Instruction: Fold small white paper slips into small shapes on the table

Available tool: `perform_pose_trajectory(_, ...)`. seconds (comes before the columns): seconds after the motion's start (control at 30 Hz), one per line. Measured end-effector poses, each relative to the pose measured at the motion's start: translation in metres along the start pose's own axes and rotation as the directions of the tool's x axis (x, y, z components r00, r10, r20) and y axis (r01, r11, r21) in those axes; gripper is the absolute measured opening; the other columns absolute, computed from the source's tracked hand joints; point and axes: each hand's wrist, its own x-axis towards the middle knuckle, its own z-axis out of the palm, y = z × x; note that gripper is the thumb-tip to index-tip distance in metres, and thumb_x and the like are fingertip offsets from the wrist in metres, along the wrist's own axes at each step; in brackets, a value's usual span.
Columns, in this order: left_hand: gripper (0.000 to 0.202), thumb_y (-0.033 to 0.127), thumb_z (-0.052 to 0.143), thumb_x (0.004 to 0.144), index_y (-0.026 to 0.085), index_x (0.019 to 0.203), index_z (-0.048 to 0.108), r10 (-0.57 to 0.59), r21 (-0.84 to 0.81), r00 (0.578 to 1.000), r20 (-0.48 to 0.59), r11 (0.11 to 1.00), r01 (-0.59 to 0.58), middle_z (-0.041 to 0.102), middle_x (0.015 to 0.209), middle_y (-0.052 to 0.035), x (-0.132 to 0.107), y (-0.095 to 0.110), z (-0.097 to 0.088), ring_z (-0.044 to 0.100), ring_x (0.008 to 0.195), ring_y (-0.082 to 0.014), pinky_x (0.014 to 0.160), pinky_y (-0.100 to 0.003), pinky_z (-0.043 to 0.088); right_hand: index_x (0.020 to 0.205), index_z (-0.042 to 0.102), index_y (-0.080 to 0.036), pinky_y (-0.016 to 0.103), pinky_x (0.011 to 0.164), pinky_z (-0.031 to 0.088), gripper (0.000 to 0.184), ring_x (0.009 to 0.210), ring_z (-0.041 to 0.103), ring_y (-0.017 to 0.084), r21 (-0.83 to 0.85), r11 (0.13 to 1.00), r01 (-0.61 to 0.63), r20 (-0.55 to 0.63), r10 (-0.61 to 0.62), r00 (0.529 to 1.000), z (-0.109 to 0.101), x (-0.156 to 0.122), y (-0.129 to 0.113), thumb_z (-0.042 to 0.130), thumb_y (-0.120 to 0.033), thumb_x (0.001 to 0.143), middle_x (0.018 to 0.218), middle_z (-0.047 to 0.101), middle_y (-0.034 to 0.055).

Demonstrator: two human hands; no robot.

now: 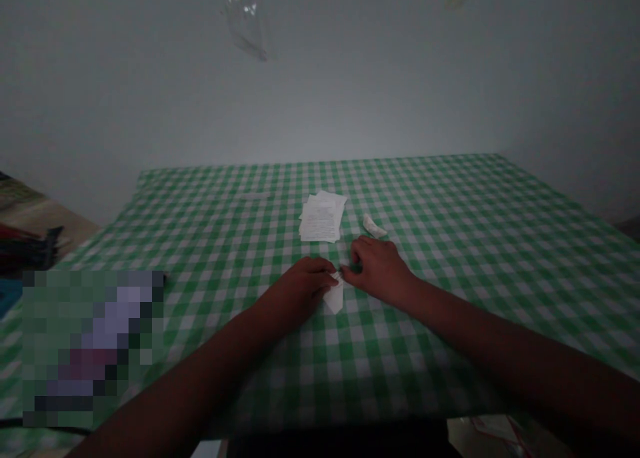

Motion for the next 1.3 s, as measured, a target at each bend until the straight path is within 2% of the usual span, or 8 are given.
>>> perform_pose_trajectory(0.23,0.035,0.002,0.051,0.085,0.022,0.107,0.070,0.041,-0.005,0.999,0.005,0.999,-0.041,0.063,0.121,-0.0062,0.000,-0.006,-0.002,0.057,0.111,-0.0189,0.101,-0.037,0.045,0.082,0.051,-0.019,0.037,0.078,0.035,0.026,0.086,0.057,0.021,0.045,0.988,0.148,0.074,-0.152,0.986,-0.011,-0.022,-0.015,0.068,-0.038,0.076,0.087,0.059,0.0023)
perform_pose_trajectory(0.33,0.030,0.008,0.056,0.085,0.023,0.106,0.071,0.009,0.077,1.000,0.002,0.997,-0.009,0.061,0.126,-0.0063,-0.001,-0.002,-0.007,0.052,0.117,-0.0226,0.104,-0.043,0.041,0.081,0.051,-0.019,0.038,0.079,0.035,0.025,0.085,0.057,0.021,0.061,0.979,0.196,0.117,-0.202,0.972,-0.015,-0.033,-0.023,0.068,-0.037,0.075,0.089,0.060,0.0030)
perform_pose_trajectory(0.47,0.033,0.019,0.063,0.084,0.033,0.113,0.070,-0.092,0.214,0.994,0.051,0.974,0.079,0.035,0.154,-0.0015,-0.008,0.007,-0.019,0.024,0.142,-0.0355,0.111,-0.060,0.026,0.082,0.051,-0.019,0.038,0.080,0.035,0.024,0.086,0.057,0.021,0.099,0.972,0.212,0.131,-0.223,0.966,-0.016,-0.037,-0.022,0.068,-0.035,0.076,0.089,0.060,0.0030)
perform_pose_trajectory(0.57,0.049,0.037,0.065,0.086,0.041,0.133,0.054,-0.105,0.275,0.976,0.192,0.960,0.050,0.014,0.162,-0.0007,-0.017,0.011,-0.028,0.009,0.147,-0.0405,0.110,-0.069,0.013,0.087,0.054,-0.019,0.039,0.084,0.034,0.024,0.091,0.057,0.022,0.143,0.966,0.217,0.121,-0.234,0.965,-0.014,-0.036,-0.017,0.069,-0.034,0.076,0.091,0.061,0.0030)
perform_pose_trajectory(0.63,0.064,0.050,0.067,0.082,0.041,0.141,0.044,-0.125,0.297,0.963,0.239,0.953,0.050,0.011,0.163,-0.0042,-0.021,0.011,-0.030,0.007,0.147,-0.0429,0.108,-0.072,0.011,0.094,0.057,-0.019,0.040,0.086,0.034,0.025,0.096,0.056,0.023,0.161,0.960,0.228,0.107,-0.247,0.963,-0.014,-0.036,-0.014,0.069,-0.033,0.077,0.096,0.062,0.0038)
perform_pose_trajectory(0.83,0.082,0.057,0.069,0.077,0.040,0.148,0.031,-0.133,0.322,0.950,0.283,0.946,0.037,0.020,0.161,-0.0072,-0.024,0.018,-0.029,0.016,0.146,-0.0406,0.110,-0.069,0.012,0.107,0.066,-0.026,0.040,0.088,0.033,0.023,0.099,0.057,0.022,0.214,0.935,0.282,0.087,-0.306,0.948,-0.012,-0.035,-0.007,0.065,-0.031,0.085,0.103,0.064,0.0032)
perform_pose_trajectory(1.1,0.068,0.047,0.070,0.080,0.033,0.141,0.044,-0.076,0.287,0.967,0.244,0.958,0.003,0.045,0.148,-0.0067,-0.024,0.028,-0.029,0.039,0.136,-0.0314,0.114,-0.061,0.012,0.086,0.069,-0.023,0.034,0.080,0.035,0.005,0.085,0.060,0.018,0.192,0.965,0.179,0.056,-0.193,0.980,-0.005,-0.019,-0.008,0.065,-0.024,0.085,0.083,0.065,-0.0004)
perform_pose_trajectory(1.3,0.046,0.036,0.069,0.082,0.032,0.127,0.058,-0.007,0.251,0.979,0.202,0.967,-0.045,0.056,0.138,-0.0037,-0.022,0.020,-0.030,0.047,0.128,-0.0295,0.114,-0.058,0.017,0.081,0.064,-0.020,0.029,0.069,0.036,0.011,0.072,0.056,0.015,0.148,0.985,0.086,0.028,-0.091,0.995,0.001,-0.009,-0.007,0.060,-0.028,0.088,0.076,0.061,-0.0002)
